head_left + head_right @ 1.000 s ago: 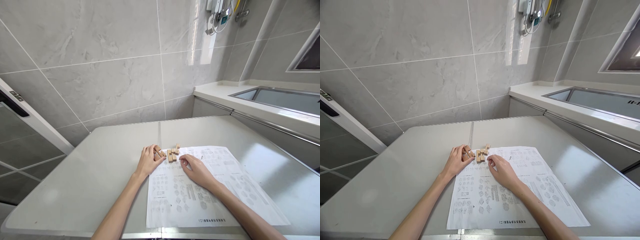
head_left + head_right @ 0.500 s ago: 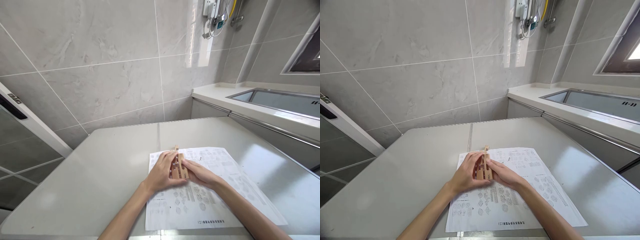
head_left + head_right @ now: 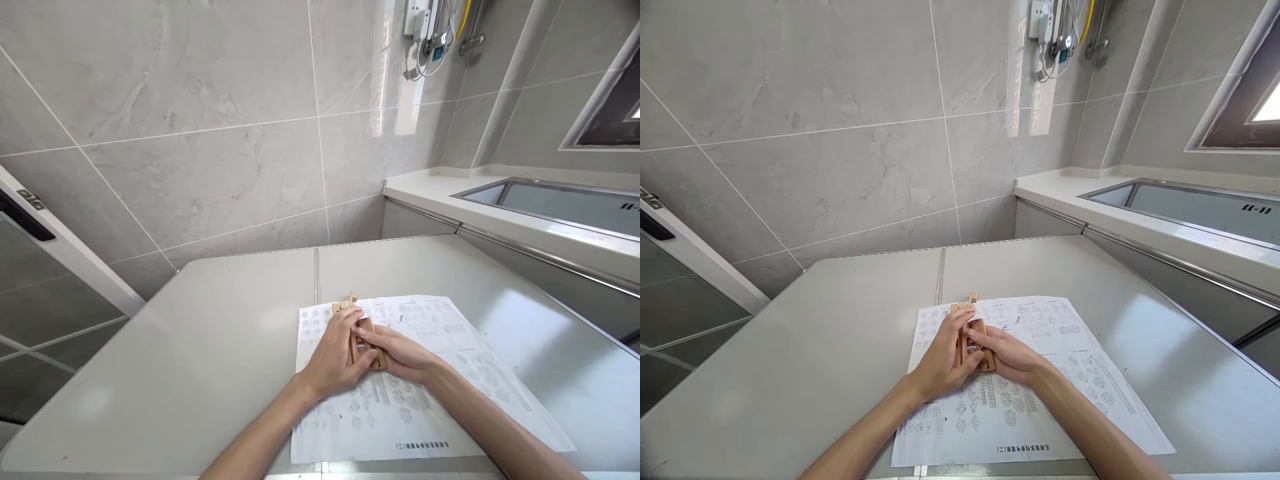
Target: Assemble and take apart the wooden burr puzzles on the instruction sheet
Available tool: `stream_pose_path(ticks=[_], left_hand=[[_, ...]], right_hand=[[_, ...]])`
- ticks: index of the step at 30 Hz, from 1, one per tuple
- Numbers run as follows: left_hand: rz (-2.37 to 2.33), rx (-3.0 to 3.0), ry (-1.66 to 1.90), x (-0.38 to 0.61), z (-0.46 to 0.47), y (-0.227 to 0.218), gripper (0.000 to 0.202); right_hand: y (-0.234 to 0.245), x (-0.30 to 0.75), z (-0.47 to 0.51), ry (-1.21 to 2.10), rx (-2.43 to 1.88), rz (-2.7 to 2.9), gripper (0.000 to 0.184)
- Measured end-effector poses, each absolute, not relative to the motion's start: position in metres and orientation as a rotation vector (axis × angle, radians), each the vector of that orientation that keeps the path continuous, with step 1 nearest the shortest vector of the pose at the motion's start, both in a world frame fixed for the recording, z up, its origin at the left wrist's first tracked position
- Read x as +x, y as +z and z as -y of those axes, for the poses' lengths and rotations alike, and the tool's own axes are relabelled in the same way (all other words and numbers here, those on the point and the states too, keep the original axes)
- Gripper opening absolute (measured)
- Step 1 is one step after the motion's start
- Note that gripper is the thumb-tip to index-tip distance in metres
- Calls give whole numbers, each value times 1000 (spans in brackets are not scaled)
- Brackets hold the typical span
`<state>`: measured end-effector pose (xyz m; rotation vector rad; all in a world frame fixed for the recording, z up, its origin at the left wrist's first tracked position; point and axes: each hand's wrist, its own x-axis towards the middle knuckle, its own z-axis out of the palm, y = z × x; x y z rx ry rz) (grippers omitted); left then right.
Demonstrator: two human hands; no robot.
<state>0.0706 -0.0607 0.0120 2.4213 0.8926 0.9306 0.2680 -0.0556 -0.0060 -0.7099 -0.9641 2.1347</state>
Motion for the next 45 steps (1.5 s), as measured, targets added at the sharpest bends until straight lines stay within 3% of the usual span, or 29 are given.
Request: stream_pose_path(ticks=[2, 8, 15, 21, 26, 37, 45], left_hand=[[-903, 2420, 914, 71, 62, 13, 61], [-894, 2413, 906, 69, 60, 13, 61], [-1213, 2467, 897, 62, 41, 12, 39], [-1086, 2648, 638, 63, 28, 12, 49], [-1101, 2692, 561, 65, 29, 11, 44], [-1409, 2604, 813, 62, 31, -4, 21], [-1514, 2427, 988, 57, 39, 8, 10]], right_hand=[[-6, 267, 55, 2127, -715, 970, 29], [-8, 272, 48, 2085, -807, 831, 26], [-9, 274, 38, 1972, -816, 689, 20], [-3, 274, 37, 1972, -783, 601, 15], [-1, 274, 38, 1985, -789, 599, 16], [-3, 275, 41, 1970, -842, 690, 19], [-8, 272, 43, 1912, -842, 761, 27]])
